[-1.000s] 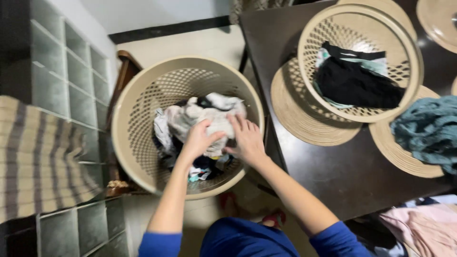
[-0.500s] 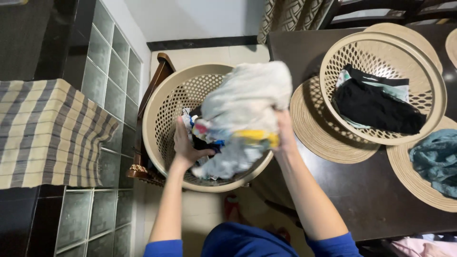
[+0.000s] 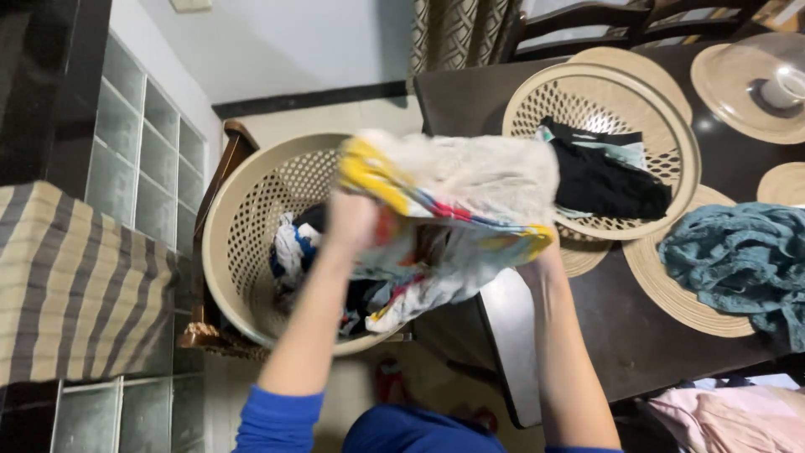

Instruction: The person removes clothing items from a laundry basket, spreads them on a dining table, folds them, and places them into other baskets on the table.

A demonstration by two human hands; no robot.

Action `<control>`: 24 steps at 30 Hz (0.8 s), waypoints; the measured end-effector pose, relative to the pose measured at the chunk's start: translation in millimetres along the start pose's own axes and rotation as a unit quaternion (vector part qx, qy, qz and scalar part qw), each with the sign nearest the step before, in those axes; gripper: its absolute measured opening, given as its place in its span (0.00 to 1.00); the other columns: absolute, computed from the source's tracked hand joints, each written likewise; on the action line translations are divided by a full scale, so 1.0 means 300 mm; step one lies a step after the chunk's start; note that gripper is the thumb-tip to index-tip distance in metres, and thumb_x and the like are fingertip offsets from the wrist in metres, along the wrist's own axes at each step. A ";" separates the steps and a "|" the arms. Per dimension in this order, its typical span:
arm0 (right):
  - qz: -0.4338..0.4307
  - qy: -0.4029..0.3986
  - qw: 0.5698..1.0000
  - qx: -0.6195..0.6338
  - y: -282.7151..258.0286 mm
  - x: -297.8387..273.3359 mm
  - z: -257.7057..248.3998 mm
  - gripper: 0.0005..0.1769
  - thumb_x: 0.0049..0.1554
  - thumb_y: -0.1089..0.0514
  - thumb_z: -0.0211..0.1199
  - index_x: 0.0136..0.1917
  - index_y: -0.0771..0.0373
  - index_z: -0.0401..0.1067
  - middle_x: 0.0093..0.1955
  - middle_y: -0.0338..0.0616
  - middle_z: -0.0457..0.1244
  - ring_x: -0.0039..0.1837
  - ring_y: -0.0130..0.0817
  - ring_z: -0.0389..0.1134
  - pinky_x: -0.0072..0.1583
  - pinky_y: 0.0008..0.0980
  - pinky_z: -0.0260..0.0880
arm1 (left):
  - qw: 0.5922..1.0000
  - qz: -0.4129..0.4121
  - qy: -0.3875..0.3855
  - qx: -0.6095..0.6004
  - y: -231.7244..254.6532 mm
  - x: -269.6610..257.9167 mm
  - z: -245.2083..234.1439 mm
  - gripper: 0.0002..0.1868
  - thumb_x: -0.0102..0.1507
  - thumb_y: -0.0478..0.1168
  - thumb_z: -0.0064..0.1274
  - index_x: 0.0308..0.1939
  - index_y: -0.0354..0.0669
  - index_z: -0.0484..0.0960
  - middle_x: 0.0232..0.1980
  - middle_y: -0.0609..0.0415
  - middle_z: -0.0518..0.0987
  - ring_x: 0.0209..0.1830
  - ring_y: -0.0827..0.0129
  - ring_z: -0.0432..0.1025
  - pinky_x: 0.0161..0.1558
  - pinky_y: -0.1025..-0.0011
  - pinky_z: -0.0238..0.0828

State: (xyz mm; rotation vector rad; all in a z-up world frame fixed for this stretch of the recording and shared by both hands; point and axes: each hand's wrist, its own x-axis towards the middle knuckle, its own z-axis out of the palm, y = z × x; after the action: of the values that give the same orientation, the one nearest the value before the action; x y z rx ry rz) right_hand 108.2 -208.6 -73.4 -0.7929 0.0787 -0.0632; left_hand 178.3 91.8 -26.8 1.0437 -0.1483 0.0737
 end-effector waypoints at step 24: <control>-0.047 0.032 0.990 -0.131 0.119 -0.161 0.086 0.32 0.62 0.42 0.59 0.73 0.59 0.60 0.66 0.38 0.62 0.66 0.30 0.62 0.65 0.36 0.63 | 0.877 -0.179 -0.067 0.440 -0.517 -0.192 -0.369 0.24 0.61 0.37 0.59 0.60 0.41 0.71 0.47 0.39 0.81 0.47 0.47 0.77 0.50 0.62 0.71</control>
State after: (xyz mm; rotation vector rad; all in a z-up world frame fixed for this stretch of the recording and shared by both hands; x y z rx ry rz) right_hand 63.7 -161.2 -78.7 -1.0570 0.1128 -0.1704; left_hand 151.5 110.4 -223.2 1.9775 -0.0374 -0.2988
